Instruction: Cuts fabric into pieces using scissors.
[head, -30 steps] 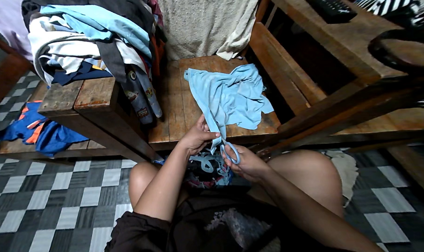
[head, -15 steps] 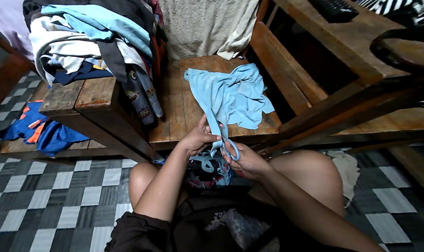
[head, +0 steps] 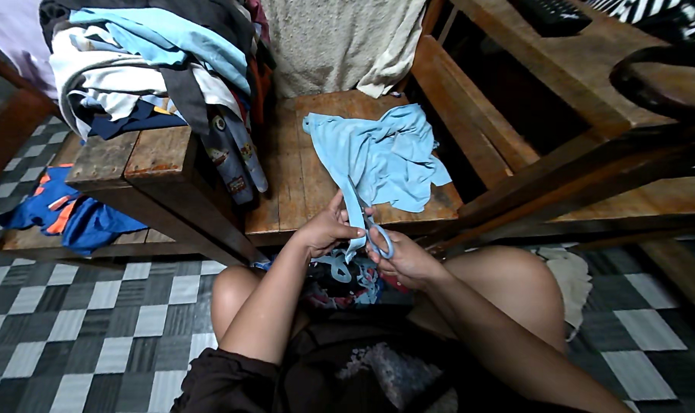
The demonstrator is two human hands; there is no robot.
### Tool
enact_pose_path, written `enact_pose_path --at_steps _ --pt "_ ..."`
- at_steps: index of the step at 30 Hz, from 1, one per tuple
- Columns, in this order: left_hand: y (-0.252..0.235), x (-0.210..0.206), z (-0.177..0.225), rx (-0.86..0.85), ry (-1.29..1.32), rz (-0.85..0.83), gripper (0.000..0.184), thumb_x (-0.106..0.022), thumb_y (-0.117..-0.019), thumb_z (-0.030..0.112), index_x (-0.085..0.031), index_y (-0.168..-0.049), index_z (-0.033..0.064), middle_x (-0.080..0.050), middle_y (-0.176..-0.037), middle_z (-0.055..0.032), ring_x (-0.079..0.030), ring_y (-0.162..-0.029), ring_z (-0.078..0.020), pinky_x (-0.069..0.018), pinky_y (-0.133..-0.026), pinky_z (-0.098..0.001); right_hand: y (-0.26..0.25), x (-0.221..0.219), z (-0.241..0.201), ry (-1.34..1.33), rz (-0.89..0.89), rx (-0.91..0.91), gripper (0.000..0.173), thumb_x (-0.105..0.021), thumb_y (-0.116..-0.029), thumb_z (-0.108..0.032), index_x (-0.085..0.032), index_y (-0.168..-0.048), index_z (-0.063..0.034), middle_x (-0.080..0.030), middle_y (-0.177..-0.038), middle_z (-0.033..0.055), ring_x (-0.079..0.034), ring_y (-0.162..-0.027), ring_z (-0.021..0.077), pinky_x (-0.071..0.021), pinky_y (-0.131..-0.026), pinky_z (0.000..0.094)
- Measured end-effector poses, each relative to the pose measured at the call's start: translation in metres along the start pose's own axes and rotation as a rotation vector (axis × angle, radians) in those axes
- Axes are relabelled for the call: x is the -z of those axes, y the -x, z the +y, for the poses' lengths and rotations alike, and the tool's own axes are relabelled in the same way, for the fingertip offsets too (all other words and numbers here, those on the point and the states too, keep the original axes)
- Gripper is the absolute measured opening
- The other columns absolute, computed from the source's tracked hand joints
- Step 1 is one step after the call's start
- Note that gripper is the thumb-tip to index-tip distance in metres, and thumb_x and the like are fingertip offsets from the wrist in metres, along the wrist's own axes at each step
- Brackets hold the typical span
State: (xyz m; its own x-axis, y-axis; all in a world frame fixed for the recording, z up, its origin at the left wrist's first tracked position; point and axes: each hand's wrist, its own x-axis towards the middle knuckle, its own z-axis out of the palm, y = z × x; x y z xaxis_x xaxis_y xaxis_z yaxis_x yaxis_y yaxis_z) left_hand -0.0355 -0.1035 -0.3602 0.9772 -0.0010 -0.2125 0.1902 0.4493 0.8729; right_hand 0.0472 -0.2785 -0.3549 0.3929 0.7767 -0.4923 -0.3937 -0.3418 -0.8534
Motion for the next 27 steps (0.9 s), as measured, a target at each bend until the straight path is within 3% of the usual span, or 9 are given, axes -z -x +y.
enact_pose_path --at_steps 3,5,7,8,10,14,19,27 --pt "-0.001 0.000 0.001 0.011 -0.047 0.038 0.096 -0.060 -0.0891 -0.010 0.003 -0.159 0.0113 -0.061 -0.128 -0.0120 -0.068 -0.098 -0.0114 -0.0561 -0.087 -0.0271 0.002 0.002 0.000 0.015 0.000 -0.014 0.032 -0.036 -0.1116 -0.029 -0.053 -0.091 -0.0110 -0.048 -0.062 -0.0073 -0.033 -0.042 -0.0022 -0.0291 -0.040 0.0121" --pt "-0.004 0.000 0.003 -0.006 -0.104 0.151 0.069 -0.057 -0.0979 -0.001 -0.018 -0.155 0.0023 -0.063 -0.118 -0.0106 -0.066 -0.096 -0.0104 -0.0551 -0.088 -0.0282 0.003 0.002 0.000 0.037 0.003 -0.020 0.031 -0.036 -0.1118 -0.028 -0.052 -0.091 -0.0110 -0.048 -0.061 -0.0076 -0.033 -0.042 -0.0024 -0.0288 -0.040 0.0120" --pt "-0.013 0.004 0.002 -0.040 -0.113 0.310 0.034 -0.051 -0.1059 0.011 -0.048 -0.137 -0.0020 -0.065 -0.103 -0.0087 -0.065 -0.088 -0.0113 -0.0557 -0.083 -0.0302 0.003 0.002 0.000 0.060 -0.003 -0.026 0.032 -0.036 -0.1118 -0.029 -0.052 -0.091 -0.0111 -0.048 -0.061 -0.0075 -0.033 -0.042 -0.0021 -0.0288 -0.040 0.0124" --pt "-0.019 0.006 0.000 -0.052 -0.096 0.386 0.026 -0.049 -0.1080 0.017 -0.056 -0.125 -0.0009 -0.063 -0.094 -0.0061 -0.062 -0.081 -0.0107 -0.0548 -0.077 -0.0291 0.004 0.003 0.000 0.070 -0.006 -0.028 0.031 -0.036 -0.1117 -0.029 -0.052 -0.091 -0.0111 -0.048 -0.061 -0.0074 -0.033 -0.042 -0.0020 -0.0290 -0.040 0.0126" --pt "-0.029 0.012 -0.003 -0.093 -0.057 0.489 0.025 -0.049 -0.1085 0.021 -0.062 -0.114 0.0010 -0.063 -0.086 -0.0031 -0.061 -0.074 -0.0090 -0.0543 -0.072 -0.0271 0.004 0.003 0.001 0.091 -0.001 -0.030 0.031 -0.037 -0.1115 -0.029 -0.053 -0.092 -0.0112 -0.049 -0.062 -0.0076 -0.034 -0.042 -0.0019 -0.0296 -0.041 0.0129" --pt "-0.043 0.019 -0.010 -0.159 0.032 0.554 0.017 -0.058 -0.1023 0.007 -0.060 -0.118 -0.0006 -0.064 -0.092 -0.0057 -0.061 -0.077 -0.0111 -0.0546 -0.075 -0.0301 0.004 0.006 0.002 0.085 -0.001 -0.033 0.029 -0.038 -0.1114 -0.028 -0.053 -0.093 -0.0109 -0.049 -0.063 -0.0074 -0.034 -0.043 -0.0021 -0.0299 -0.041 0.0125" --pt "-0.042 0.016 -0.003 -0.153 0.213 0.463 0.029 -0.052 -0.1000 -0.006 -0.053 -0.128 0.0005 -0.065 -0.102 -0.0067 -0.065 -0.084 -0.0120 -0.0563 -0.081 -0.0298 0.003 0.009 0.001 0.076 -0.013 -0.031 0.028 -0.039 -0.1109 -0.027 -0.053 -0.093 -0.0106 -0.051 -0.064 -0.0068 -0.034 -0.043 -0.0020 -0.0302 -0.041 0.0126" --pt "-0.032 0.021 0.005 -0.124 0.231 0.391 0.049 -0.050 -0.0971 -0.012 -0.043 -0.143 0.0035 -0.063 -0.111 -0.0086 -0.065 -0.091 -0.0139 -0.0559 -0.085 -0.0317 -0.008 0.007 0.000 0.044 -0.100 0.006 0.031 -0.033 -0.1112 -0.030 -0.052 -0.095 -0.0114 -0.051 -0.064 -0.0076 -0.035 -0.044 -0.0032 -0.0303 -0.042 0.0118"
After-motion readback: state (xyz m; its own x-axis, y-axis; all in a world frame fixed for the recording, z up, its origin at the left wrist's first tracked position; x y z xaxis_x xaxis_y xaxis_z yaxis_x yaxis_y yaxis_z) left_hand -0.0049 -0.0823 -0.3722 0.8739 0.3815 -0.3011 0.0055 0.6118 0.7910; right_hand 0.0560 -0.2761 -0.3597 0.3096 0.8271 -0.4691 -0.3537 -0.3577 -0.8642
